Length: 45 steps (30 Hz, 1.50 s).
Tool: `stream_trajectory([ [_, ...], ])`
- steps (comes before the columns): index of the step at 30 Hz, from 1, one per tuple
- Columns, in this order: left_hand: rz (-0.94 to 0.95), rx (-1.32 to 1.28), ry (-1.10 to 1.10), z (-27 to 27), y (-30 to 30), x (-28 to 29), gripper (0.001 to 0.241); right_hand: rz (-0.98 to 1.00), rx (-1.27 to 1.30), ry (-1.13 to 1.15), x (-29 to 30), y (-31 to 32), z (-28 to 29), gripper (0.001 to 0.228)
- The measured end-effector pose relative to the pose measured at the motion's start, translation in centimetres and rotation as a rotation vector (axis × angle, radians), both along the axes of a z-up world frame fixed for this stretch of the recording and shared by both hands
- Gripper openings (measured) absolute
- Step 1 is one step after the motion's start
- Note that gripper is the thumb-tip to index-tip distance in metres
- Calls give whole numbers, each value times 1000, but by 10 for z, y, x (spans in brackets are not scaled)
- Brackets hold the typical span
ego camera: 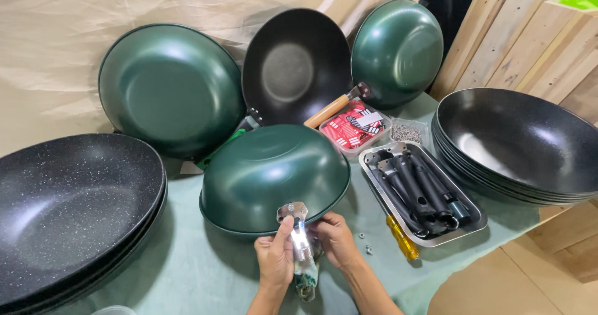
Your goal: Assembling a handle onto a pan using screws and a screwdriver
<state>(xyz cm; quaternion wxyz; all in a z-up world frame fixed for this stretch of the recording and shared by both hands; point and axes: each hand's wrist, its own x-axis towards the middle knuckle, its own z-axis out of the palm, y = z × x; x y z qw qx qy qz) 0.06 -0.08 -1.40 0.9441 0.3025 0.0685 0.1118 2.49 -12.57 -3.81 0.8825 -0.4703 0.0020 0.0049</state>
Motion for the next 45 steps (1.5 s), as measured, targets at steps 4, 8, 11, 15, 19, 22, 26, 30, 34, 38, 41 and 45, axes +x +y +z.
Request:
stream_trajectory([
  [4, 11, 8, 4, 1, 2, 0, 11, 27, -6, -10, -13, -4, 15, 25],
  [8, 0, 16, 13, 3, 2, -3, 11, 40, -228, -68, -25, -23, 30, 14],
  [11, -14, 17, 20, 1, 4, -1, 23, -67, -592, -135, -35, -55, 48, 19],
  [15, -25, 12, 48, -4, 6, -2, 31, -272, -1269, -135, -45, -104, 34, 24],
  [19, -25, 3, 22, 1, 3, -4, 16, -225, -1585, -20, -38, -129, -19, 28],
  [22, -19, 5, 10, 3, 3, -3, 10, -218, -1729, -34, -38, -126, -22, 29],
  [26, -24, 1, 14, 5, 4, -4, 14, -311, -1806, -94, -40, -122, -20, 15],
  [30, -38, 6, 28, 5, 4, -4, 20, -408, -1679, -154, -48, -114, 2, 17],
  [34, -39, -8, 0, 8, 4, -5, 13, -580, -1411, -566, -55, -76, 60, 15],
  [38, -33, 0, 15, 6, 3, -5, 14, -553, -1292, -832, -54, -37, 102, 17],
  [41, -30, -7, 35, 9, 2, -5, 15, -522, -1279, -973, -49, -14, 119, 16],
  [45, -48, -34, 9, 17, 1, -6, 19, -536, -1331, -1080, -42, 0, 119, 12],
])
